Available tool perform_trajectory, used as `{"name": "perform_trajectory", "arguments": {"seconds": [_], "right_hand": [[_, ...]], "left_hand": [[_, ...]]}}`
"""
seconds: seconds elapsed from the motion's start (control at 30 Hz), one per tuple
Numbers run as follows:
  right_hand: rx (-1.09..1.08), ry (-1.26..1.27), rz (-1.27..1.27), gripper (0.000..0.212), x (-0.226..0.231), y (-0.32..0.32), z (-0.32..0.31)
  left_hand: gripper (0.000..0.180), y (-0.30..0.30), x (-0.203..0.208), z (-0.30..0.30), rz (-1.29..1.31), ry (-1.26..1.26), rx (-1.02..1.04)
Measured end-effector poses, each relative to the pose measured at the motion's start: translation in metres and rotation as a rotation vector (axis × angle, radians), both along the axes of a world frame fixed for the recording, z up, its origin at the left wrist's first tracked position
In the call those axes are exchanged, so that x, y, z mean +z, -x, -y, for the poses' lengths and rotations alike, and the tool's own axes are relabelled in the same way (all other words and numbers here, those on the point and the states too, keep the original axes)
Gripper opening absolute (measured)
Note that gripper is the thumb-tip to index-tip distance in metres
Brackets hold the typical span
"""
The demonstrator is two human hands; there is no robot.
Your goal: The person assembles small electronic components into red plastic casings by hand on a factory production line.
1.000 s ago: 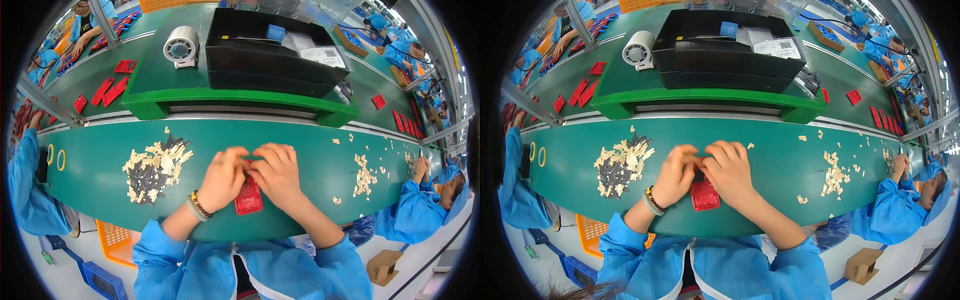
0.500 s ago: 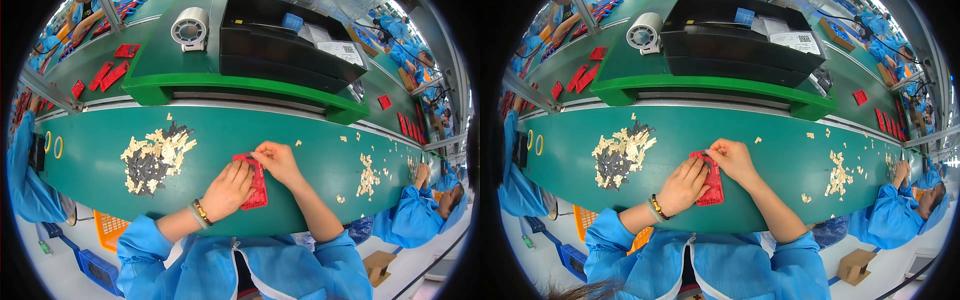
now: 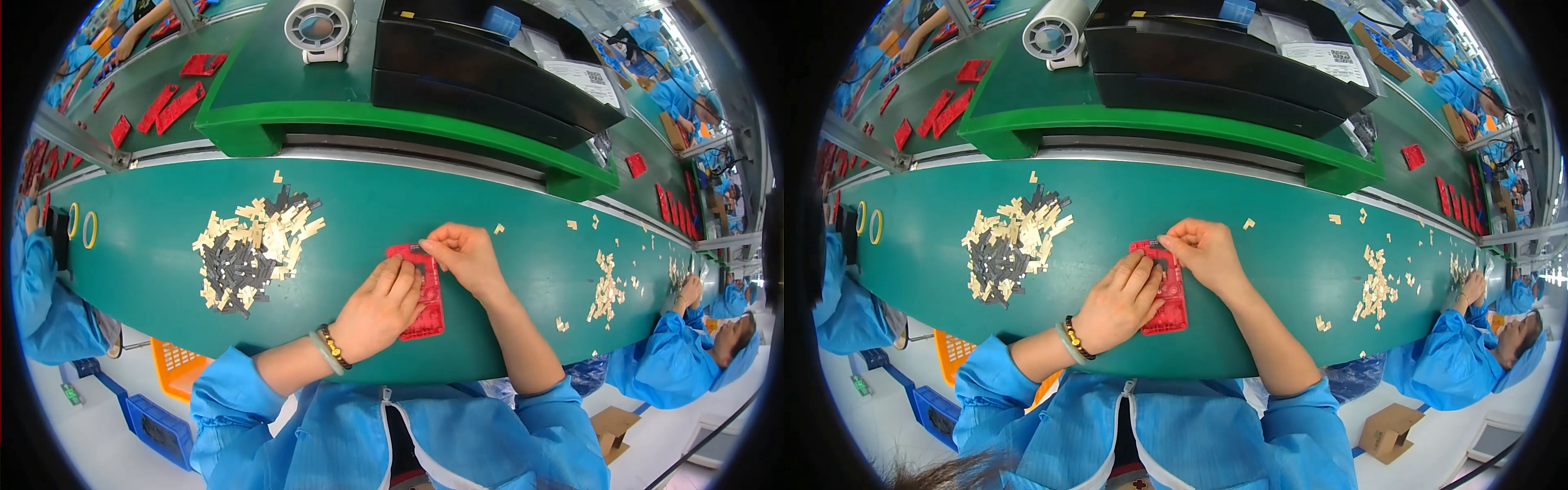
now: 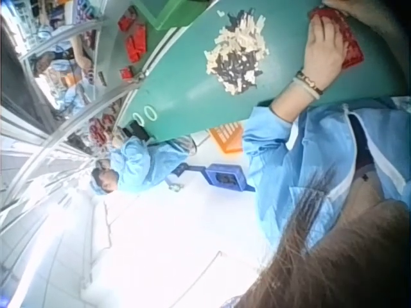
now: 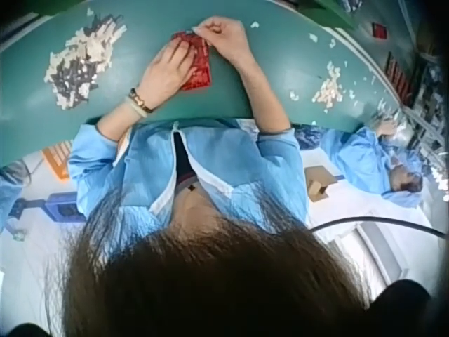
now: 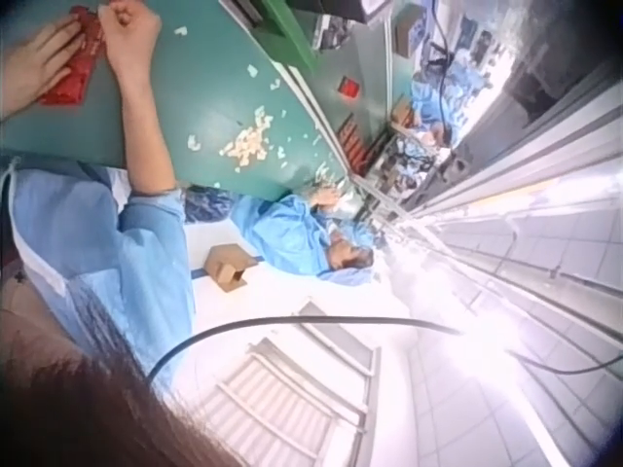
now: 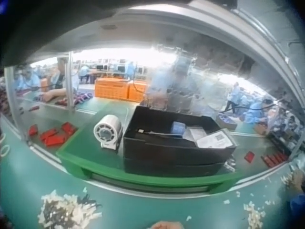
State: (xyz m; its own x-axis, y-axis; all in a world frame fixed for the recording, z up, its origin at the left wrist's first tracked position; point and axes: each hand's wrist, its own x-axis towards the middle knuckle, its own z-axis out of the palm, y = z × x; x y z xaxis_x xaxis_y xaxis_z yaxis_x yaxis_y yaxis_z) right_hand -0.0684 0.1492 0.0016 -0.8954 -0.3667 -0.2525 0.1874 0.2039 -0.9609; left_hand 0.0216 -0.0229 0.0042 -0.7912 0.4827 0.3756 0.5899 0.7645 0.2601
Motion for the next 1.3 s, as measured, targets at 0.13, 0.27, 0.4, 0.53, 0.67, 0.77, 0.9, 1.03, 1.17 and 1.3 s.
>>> {"name": "perform_trajectory", "arguments": {"seconds": [0.13,0.27,0.4,0.53,0.67,0.77,0.9,1.03,1.17,1.3], "right_hand": [[0.026,-0.177,-0.140,0.012,-0.003,-0.006,0.006],[0.003,-0.307,-0.294,0.012,-0.003,-0.009,0.013],[0.010,-0.395,-0.376,0.011,0.006,-0.012,0.016],[0.017,-0.381,-0.385,0.010,0.001,-0.012,0.015],[0.072,-0.485,-0.499,0.013,0.010,-0.012,0.017],[0.092,-0.660,-0.756,0.014,0.010,-0.017,0.017],[-0.042,-0.768,-0.976,0.012,0.015,-0.030,0.010],[0.156,-0.645,-1.079,0.016,0.011,-0.031,-0.005],[0.123,-0.728,-1.096,0.016,0.013,-0.032,-0.018],[0.196,-0.682,-1.231,0.019,0.008,-0.042,-0.021]], "left_hand": [[0.041,0.000,-0.001,-0.001,-0.009,0.010,0.006],[0.040,0.000,-0.002,0.000,-0.001,-0.001,0.017],[0.040,0.001,-0.001,0.000,-0.002,-0.009,0.015],[0.039,0.000,-0.001,0.000,0.005,-0.019,0.013],[0.038,0.000,-0.004,-0.001,0.019,-0.102,0.053],[0.039,0.002,-0.002,0.000,0.047,-0.136,0.048],[0.040,0.005,0.001,0.003,0.098,-0.157,0.012],[0.042,0.007,0.001,0.002,0.085,-0.152,0.016],[0.038,0.012,0.010,-0.003,0.096,-0.163,0.027],[0.045,0.020,0.005,-0.005,0.028,-0.077,0.054]]}}
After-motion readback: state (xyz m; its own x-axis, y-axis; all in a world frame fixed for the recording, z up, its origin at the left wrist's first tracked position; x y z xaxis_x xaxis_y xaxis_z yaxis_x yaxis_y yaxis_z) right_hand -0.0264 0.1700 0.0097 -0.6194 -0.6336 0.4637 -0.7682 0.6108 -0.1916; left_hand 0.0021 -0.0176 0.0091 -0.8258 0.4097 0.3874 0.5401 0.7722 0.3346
